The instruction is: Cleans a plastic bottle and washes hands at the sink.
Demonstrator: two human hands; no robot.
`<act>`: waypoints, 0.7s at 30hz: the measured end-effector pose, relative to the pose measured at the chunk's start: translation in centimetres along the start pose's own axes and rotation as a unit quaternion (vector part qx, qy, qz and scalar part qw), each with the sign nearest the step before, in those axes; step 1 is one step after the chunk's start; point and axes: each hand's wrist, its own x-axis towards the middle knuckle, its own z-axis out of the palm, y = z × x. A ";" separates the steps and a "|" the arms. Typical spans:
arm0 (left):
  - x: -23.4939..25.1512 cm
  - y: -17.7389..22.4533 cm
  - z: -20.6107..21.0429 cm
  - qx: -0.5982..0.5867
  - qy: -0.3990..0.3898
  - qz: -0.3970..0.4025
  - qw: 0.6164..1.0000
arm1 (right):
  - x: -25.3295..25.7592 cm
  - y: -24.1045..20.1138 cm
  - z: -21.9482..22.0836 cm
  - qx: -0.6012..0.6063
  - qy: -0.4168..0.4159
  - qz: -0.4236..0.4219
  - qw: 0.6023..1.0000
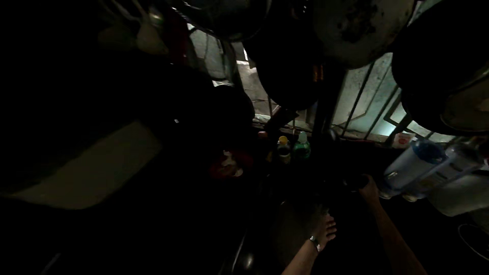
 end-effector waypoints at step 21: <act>-0.9 2.5 0.3 -0.087 0.010 0.000 0.996 | -5.4 -1.1 7.9 0.109 0.122 -0.069 0.984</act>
